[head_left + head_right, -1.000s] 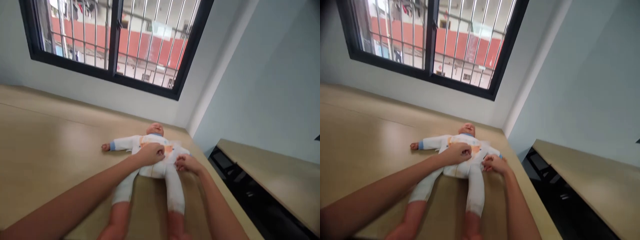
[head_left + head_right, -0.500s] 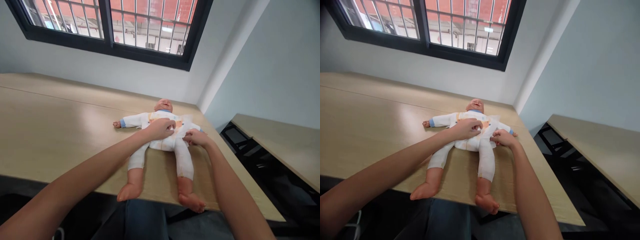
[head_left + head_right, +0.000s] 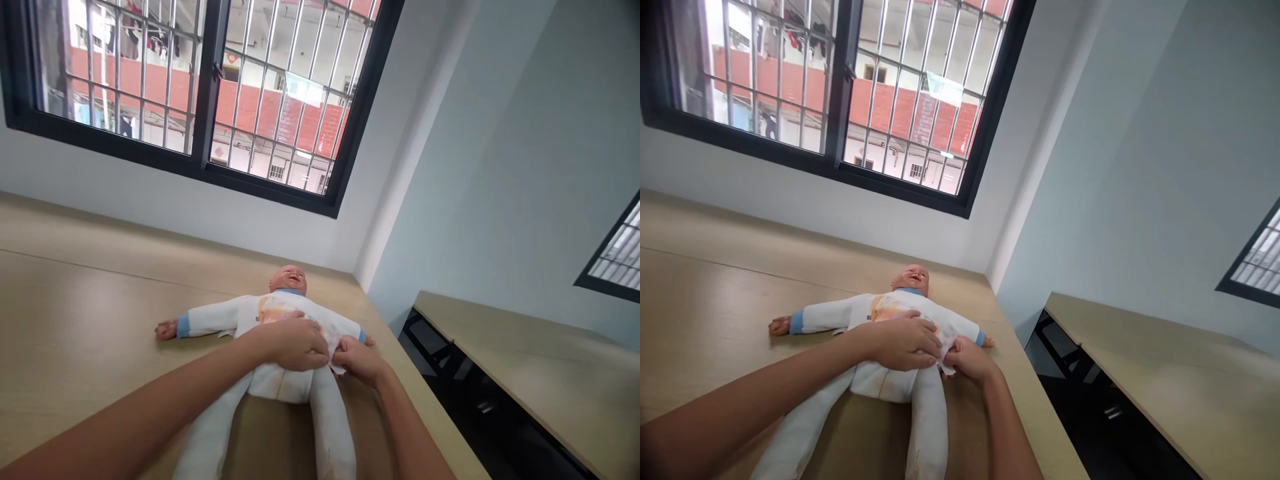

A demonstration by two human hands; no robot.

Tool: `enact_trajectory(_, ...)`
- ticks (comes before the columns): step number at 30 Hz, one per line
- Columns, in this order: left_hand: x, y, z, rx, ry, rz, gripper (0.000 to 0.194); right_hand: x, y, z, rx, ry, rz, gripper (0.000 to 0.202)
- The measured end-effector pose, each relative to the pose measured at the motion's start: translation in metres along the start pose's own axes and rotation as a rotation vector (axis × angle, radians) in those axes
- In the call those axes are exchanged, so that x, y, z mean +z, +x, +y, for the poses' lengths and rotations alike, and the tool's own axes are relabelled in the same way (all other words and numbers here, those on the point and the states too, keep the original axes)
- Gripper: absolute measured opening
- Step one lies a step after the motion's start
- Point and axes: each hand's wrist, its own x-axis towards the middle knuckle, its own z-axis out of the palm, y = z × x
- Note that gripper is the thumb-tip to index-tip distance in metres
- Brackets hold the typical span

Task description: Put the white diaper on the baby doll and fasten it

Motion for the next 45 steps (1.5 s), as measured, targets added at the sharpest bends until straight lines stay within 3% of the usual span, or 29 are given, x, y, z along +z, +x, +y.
enact_trajectory(8,0.009,0.010,0.004,-0.155,0.205,-0.017,0.037,-0.010,-0.006,0.005,0.043,0.077,0.066,0.049)
enact_trajectory(14,0.015,0.007,0.001,-0.088,0.180,0.045,0.024,-0.022,-0.016,0.002,0.090,0.095,0.014,0.046)
enact_trajectory(19,0.015,0.002,0.004,-0.084,0.075,0.052,0.020,-0.034,-0.021,0.003,0.119,0.049,0.044,0.042)
enact_trajectory(24,0.008,0.004,0.006,-0.099,0.057,-0.006,0.021,-0.038,-0.018,0.006,0.044,-0.027,0.175,0.033)
enact_trajectory(30,0.010,0.004,0.006,-0.106,0.050,0.024,0.018,-0.034,-0.009,0.000,-0.121,-0.162,0.364,0.017)
enact_trajectory(39,0.017,0.002,0.005,-0.104,0.080,0.060,0.020,-0.019,-0.004,-0.003,-0.084,0.004,0.316,0.043)
enact_trajectory(45,0.015,0.002,0.009,-0.134,0.120,0.028,0.025,-0.023,-0.002,-0.003,-0.171,0.078,0.376,0.049)
